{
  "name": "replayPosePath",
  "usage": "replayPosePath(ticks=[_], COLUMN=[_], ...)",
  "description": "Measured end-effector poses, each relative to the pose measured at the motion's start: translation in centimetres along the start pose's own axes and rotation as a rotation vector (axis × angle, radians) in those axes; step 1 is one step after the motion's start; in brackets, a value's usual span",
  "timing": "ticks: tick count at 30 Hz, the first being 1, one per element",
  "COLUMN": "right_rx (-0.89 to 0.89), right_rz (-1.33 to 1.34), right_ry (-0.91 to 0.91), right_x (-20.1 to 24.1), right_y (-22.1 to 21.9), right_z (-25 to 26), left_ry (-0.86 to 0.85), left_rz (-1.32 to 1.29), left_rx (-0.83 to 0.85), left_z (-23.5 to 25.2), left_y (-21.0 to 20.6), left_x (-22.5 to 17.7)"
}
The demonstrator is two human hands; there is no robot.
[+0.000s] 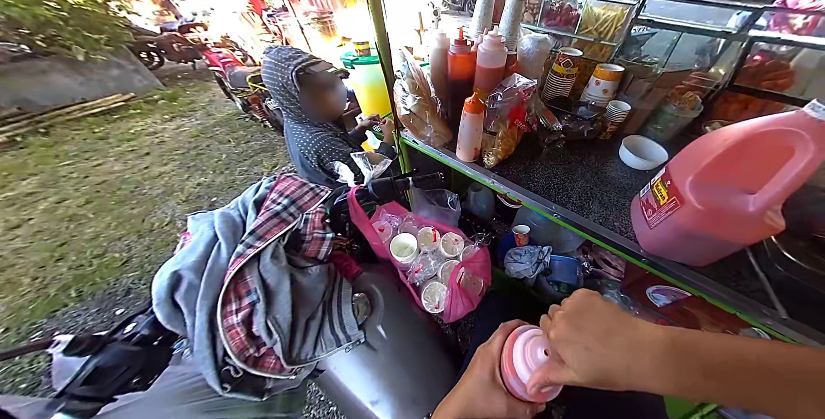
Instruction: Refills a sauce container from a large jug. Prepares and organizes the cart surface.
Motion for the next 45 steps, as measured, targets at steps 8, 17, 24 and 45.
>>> replayPosePath(ticks=[8, 17, 24, 45], right_rx=[-0.060, 0.115, -0.234, -0.685], right_rz=[-0.020, 0.001, -0.034, -0.077], right_ry=[0.034, 0.124, 0.354, 0.397], right_x=[0.8, 1.4, 2.2, 3.5], right_y=[-0.1, -0.5, -1.0, -2.9], right_z=[-0.1, -0.3, -0.9, -0.8], left_ry=[-0.002, -0.016, -0.027, -0.120], left_rz=[0.000, 0.008, 0.013, 0.004], left_rx=[0.009, 0.046, 0.108, 0.209], left_z=[-0.1, -0.3, -0.6, -0.9], left_y=[-0.1, -0.4, 0.0, -1.1], left_x=[0.1, 0.0, -0.7, -1.3])
Point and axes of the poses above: each hand's wrist, its own z-axis towards the middle knuckle, its own y-axis out of the back of the hand, x = y × z, the point moved 7 cm from there along z, towards the middle knuckle, and after that the axes turned 13 degrees about -z, right-handed, at the moved point
